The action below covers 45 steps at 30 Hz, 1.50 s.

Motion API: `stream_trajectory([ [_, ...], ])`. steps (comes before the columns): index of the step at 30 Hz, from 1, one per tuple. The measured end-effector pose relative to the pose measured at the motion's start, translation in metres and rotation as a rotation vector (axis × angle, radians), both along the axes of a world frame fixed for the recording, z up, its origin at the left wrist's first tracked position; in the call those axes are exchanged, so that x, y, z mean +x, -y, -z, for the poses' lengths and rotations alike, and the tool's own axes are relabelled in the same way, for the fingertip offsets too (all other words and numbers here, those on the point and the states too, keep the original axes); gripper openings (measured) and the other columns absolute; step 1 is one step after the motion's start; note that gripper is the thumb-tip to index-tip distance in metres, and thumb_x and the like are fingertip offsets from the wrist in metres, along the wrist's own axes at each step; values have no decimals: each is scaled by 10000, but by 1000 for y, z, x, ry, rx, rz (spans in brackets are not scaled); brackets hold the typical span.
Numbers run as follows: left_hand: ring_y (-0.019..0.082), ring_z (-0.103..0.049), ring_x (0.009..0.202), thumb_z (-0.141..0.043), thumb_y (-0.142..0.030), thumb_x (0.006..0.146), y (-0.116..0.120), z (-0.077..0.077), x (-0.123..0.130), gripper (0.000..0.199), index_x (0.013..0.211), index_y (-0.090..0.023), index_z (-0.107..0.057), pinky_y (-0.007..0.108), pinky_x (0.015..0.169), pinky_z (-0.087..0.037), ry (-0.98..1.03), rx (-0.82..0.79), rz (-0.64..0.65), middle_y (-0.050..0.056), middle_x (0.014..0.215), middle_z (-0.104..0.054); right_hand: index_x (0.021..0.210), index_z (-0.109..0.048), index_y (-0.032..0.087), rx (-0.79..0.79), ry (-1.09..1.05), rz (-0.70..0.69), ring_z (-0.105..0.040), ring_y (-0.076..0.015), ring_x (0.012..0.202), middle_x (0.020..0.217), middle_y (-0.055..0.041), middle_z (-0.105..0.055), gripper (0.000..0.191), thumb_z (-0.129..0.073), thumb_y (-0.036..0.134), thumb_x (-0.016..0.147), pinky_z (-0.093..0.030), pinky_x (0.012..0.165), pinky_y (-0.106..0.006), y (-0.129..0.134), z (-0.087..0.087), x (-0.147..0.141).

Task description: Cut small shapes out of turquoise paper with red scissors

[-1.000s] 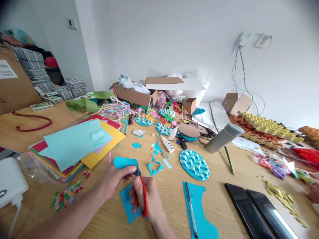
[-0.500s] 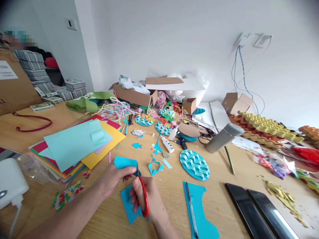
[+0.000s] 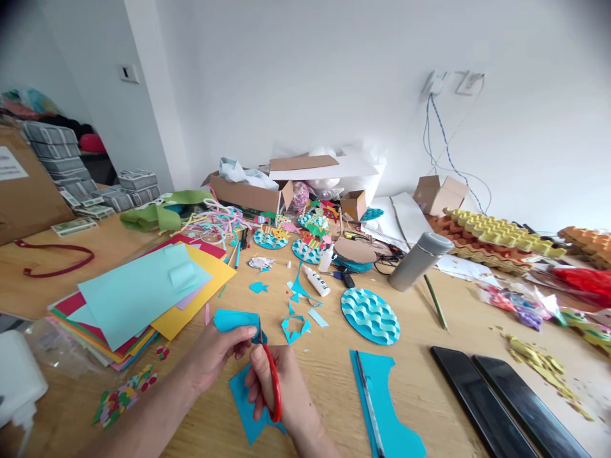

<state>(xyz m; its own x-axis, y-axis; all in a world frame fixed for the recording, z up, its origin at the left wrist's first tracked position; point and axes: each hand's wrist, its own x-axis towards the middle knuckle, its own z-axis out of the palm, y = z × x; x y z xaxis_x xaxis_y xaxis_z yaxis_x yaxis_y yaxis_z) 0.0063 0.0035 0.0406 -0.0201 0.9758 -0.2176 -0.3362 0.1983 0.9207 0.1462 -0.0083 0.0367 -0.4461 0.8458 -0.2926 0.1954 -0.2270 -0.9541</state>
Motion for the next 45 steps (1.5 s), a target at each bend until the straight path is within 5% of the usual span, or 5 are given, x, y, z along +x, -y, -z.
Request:
stream_trajectory([
  [7, 95, -444, 471, -710, -312, 633, 2, -3, 7, 236, 541, -161, -554, 217, 461, -346, 16, 22, 26, -29, 485, -517, 599, -483, 151, 42, -41, 20, -466, -67, 301, 457, 6, -515, 728, -423, 874, 649, -260, 277, -145, -1, 0, -2],
  [14, 86, -412, 430, -692, -271, 602, 1, -4, 7, 228, 488, -165, -525, 210, 432, -328, -71, 22, -87, -48, 422, -483, 599, -475, 156, 10, -5, 31, -456, -72, 286, 454, 7, -505, 748, -409, 902, 611, -236, 262, -152, -3, 3, -5],
  [45, 84, -423, 437, -662, -251, 627, 1, -1, 7, 199, 516, -167, -520, 204, 426, -327, -53, 60, -47, -49, 444, -495, 643, -516, 138, 53, -33, -2, -486, -74, 331, 536, -17, -539, 740, -386, 865, 690, -268, 297, -157, -1, 2, 0],
])
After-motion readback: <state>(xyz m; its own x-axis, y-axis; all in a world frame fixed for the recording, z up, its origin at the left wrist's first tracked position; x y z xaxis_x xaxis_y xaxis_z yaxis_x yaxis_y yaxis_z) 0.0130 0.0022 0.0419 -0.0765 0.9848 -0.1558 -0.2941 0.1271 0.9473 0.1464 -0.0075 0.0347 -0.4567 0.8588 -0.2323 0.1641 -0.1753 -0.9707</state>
